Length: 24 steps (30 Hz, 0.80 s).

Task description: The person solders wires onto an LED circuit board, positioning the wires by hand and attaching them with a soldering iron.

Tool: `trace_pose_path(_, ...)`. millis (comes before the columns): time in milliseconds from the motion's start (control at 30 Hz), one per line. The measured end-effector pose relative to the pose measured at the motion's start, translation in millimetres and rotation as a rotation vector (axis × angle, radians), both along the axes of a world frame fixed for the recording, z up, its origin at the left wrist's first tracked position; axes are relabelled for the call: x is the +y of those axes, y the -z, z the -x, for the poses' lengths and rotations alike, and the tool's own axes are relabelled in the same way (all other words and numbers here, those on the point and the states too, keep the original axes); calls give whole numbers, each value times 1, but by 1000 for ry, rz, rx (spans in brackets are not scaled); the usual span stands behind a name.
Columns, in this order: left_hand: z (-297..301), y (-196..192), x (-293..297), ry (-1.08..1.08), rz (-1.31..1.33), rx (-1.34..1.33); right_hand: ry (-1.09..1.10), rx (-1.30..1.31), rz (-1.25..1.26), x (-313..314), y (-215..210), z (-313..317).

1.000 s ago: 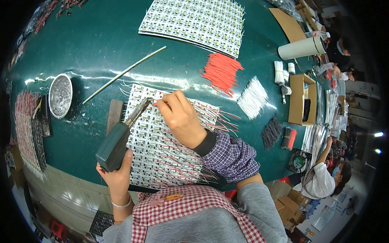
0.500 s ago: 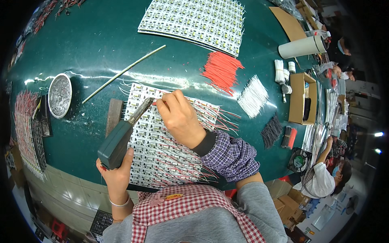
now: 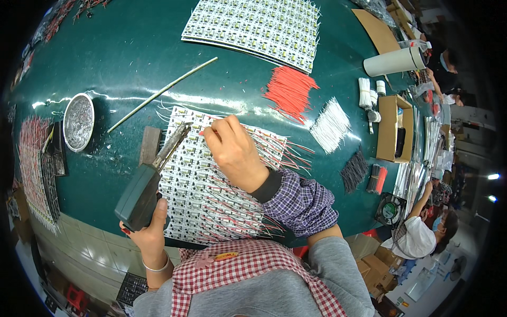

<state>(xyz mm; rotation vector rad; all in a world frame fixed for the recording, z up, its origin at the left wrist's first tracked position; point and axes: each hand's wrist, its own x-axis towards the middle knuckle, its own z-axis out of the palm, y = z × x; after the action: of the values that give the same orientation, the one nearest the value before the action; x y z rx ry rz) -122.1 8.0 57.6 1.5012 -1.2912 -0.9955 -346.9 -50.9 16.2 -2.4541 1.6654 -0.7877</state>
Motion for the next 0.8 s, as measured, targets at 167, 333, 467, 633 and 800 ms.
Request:
trace_pose_path(167, -3, 2, 4, 3, 5, 2, -24, -57, 13, 8, -9, -1)
trace_pose_path(333, -3, -1, 7, 4, -23, -2, -11, -194, -13, 16, 0, -6)
trace_pose_path(467, -3, 0, 8, 31, -47, 34, -7, -191, -3, 16, 2, -8)
trace_pose_path(633, -4, 6, 12, 44, -49, 32, 1, -178, -11, 16, 2, -10)
trace_pose_path(800, -1, 3, 9, 37, -137, 69, 19, -148, -13, 16, 0, -12)
